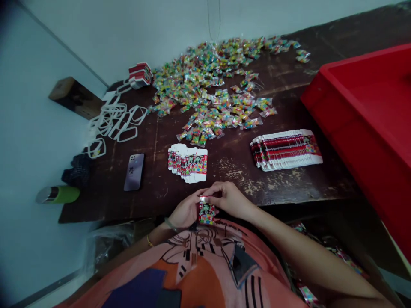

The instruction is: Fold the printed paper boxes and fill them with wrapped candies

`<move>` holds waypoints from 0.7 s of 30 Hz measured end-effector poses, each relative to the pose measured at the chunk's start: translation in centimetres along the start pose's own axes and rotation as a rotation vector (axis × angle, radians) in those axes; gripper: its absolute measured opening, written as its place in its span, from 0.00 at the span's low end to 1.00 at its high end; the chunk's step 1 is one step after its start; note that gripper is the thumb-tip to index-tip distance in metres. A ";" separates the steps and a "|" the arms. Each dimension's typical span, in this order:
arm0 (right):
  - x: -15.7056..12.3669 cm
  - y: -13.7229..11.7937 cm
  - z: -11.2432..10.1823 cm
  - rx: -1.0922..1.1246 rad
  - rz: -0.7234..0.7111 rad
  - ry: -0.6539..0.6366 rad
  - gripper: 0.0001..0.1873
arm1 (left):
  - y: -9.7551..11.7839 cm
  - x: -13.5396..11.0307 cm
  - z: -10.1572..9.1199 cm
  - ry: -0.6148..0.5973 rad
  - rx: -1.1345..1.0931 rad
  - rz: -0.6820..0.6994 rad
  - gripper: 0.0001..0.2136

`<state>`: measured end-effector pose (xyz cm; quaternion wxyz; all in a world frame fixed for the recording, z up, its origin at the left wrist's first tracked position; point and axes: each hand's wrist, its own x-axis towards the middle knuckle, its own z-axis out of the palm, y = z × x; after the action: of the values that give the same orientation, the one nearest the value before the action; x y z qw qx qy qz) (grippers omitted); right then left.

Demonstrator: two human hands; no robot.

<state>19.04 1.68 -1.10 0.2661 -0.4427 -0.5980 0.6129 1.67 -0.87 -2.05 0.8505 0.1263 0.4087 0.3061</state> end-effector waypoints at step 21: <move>0.5 -2.1 -2.1 -0.328 -0.358 -0.352 0.15 | 0.8 0.1 -1.7 -0.112 0.400 0.097 0.24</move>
<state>20.20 3.42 1.00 0.1869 -0.2543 -0.7946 0.5187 0.07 -0.22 -2.85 0.8140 0.3290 0.4071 0.2520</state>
